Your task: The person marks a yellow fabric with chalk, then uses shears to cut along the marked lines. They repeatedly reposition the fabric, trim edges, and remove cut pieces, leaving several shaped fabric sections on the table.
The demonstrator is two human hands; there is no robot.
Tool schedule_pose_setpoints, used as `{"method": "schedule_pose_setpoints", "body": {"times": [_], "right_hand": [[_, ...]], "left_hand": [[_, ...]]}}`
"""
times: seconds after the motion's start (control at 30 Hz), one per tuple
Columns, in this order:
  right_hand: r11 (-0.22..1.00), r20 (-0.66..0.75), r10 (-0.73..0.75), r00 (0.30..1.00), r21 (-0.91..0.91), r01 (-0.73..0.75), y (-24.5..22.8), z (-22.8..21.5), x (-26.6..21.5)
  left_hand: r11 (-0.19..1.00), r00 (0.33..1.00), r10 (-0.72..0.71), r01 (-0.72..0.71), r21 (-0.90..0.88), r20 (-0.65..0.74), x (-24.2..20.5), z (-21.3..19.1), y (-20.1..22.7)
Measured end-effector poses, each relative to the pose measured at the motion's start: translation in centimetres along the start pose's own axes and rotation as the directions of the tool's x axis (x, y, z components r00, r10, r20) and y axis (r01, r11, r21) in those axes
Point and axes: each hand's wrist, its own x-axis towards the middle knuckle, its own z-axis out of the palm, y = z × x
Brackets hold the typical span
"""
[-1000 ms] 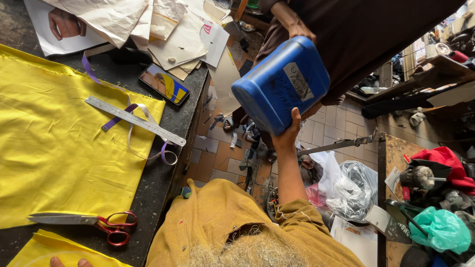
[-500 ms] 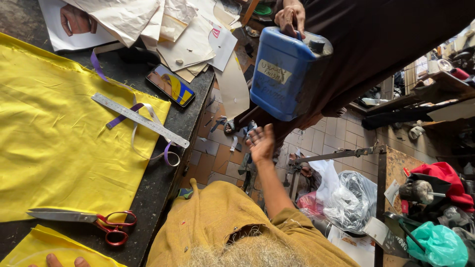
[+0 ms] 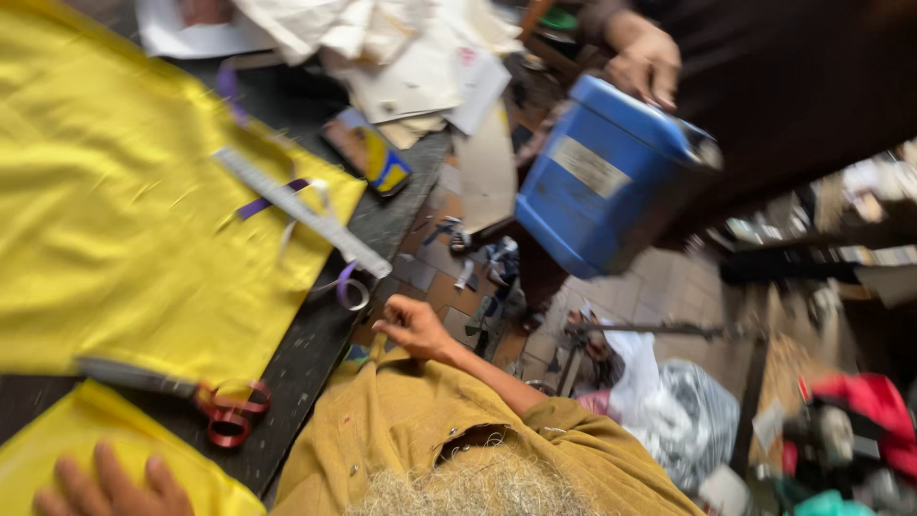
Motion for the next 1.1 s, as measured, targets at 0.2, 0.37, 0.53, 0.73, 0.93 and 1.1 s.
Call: {"method": "schedule_pose_setpoints", "body": {"times": [0.2, 0.37, 0.53, 0.73, 0.93, 1.1], "right_hand": [[0.969, 0.242, -0.190, 0.951, -0.110, 0.221, -7.3, 1.6, 4.9], [0.802, 0.666, -0.259, 0.699, -0.255, 0.540, -12.8, 6.6, 7.3], [0.609, 0.778, -0.329, 0.535, -0.258, 0.750, -14.3, 12.6, 6.2], [0.539, 0.777, -0.100, 0.621, -0.482, 0.690, -14.4, 16.5, 5.0], [0.525, 0.673, -0.048, 0.738, -0.612, 0.592, -14.0, 17.7, 4.5], [0.575, 0.571, -0.064, 0.818, -0.649, 0.498, -14.3, 18.6, 3.6]], "left_hand": [[0.969, 0.996, -0.085, 0.084, -0.231, 0.005, 1.8, -2.0, 2.2], [0.958, 0.957, -0.284, 0.285, 0.006, -0.062, 0.7, -4.3, 5.2], [0.943, 0.943, -0.331, 0.330, 0.029, 0.023, 0.9, -4.3, 6.0], [0.957, 0.954, -0.288, 0.284, 0.052, 0.089, 2.8, -2.8, 5.7], [0.925, 0.913, -0.380, 0.373, 0.073, 0.148, 5.3, -3.3, 4.5], [0.888, 0.884, -0.459, 0.455, 0.067, 0.090, 8.0, -3.0, 2.4]]}}
